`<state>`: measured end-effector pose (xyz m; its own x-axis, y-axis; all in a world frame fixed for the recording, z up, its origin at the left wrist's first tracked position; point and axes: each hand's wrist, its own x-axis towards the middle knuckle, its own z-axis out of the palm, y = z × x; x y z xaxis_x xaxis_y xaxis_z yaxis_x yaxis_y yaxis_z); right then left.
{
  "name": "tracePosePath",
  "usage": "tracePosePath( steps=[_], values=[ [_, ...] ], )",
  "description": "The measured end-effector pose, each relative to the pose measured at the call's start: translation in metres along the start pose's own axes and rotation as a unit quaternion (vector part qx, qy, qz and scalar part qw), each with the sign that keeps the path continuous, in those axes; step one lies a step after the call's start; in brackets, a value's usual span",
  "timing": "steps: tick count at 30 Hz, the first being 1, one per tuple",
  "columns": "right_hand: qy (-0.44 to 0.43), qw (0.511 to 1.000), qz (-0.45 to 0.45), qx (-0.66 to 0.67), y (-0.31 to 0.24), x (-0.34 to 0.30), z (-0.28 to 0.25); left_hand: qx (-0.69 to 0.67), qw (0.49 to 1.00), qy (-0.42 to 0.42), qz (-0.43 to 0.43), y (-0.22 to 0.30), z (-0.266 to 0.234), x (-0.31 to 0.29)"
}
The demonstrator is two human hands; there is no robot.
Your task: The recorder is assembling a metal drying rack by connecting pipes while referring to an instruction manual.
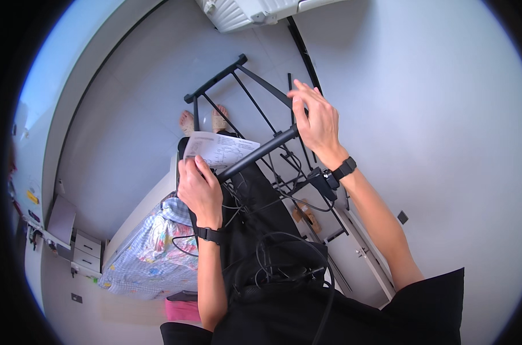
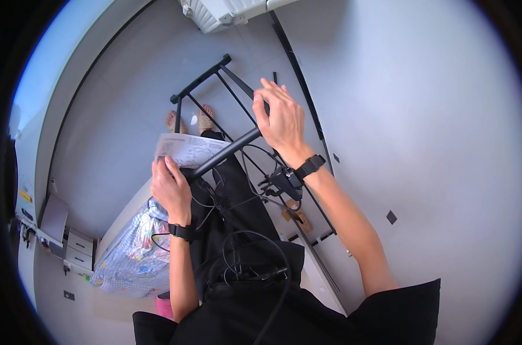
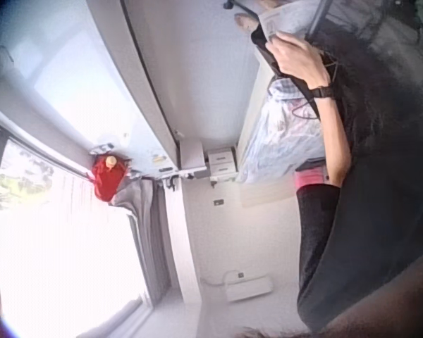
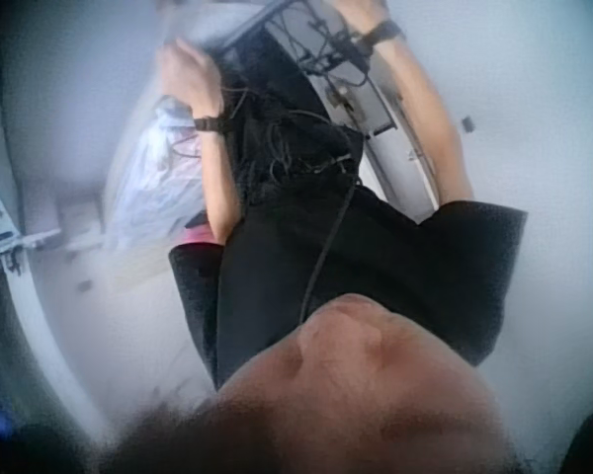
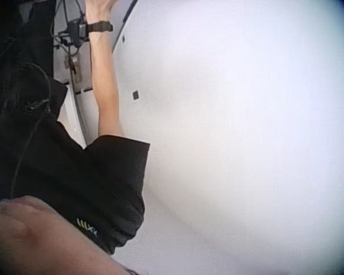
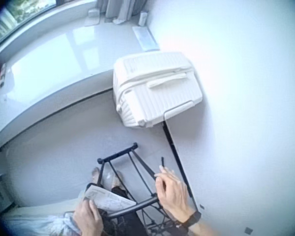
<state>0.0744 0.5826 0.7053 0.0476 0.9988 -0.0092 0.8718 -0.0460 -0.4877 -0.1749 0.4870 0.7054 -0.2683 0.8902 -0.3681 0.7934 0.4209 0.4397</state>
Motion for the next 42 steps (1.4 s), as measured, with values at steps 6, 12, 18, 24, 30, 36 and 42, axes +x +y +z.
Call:
tracePosePath(
  steps=[6, 12, 18, 24, 30, 36, 42],
  values=[
    [-0.235, 0.952, 0.191, 0.037, -0.004, 0.003, -0.016, -0.002, 1.0, 0.012, 0.005, -0.001, 0.0, -0.002],
    [-0.205, 0.957, 0.2, 0.052, 0.001, -0.001, -0.017, 0.024, 0.999, 0.005, 0.031, 0.001, 0.007, -0.007],
    [-0.21, 0.953, 0.207, 0.069, -0.003, -0.007, -0.015, 0.048, 0.998, 0.011, 0.03, 0.0, 0.006, -0.014],
    [0.132, 0.881, 0.299, 0.342, 0.011, -0.026, -0.007, -0.005, 0.999, 0.013, 0.03, -0.004, 0.007, -0.01],
    [0.186, 0.619, 0.458, 0.61, -0.019, -0.084, 0.004, -0.089, 0.995, -0.031, -0.024, -0.021, 0.009, 0.0],
    [0.22, 0.63, 0.541, 0.512, -0.075, -0.056, 0.033, -0.129, 0.985, -0.114, 0.002, -0.017, 0.002, 0.007],
    [0.244, 0.501, 0.685, 0.47, -0.081, -0.027, 0.069, -0.036, 0.942, -0.28, 0.181, 0.008, -0.011, 0.037]
  ],
)
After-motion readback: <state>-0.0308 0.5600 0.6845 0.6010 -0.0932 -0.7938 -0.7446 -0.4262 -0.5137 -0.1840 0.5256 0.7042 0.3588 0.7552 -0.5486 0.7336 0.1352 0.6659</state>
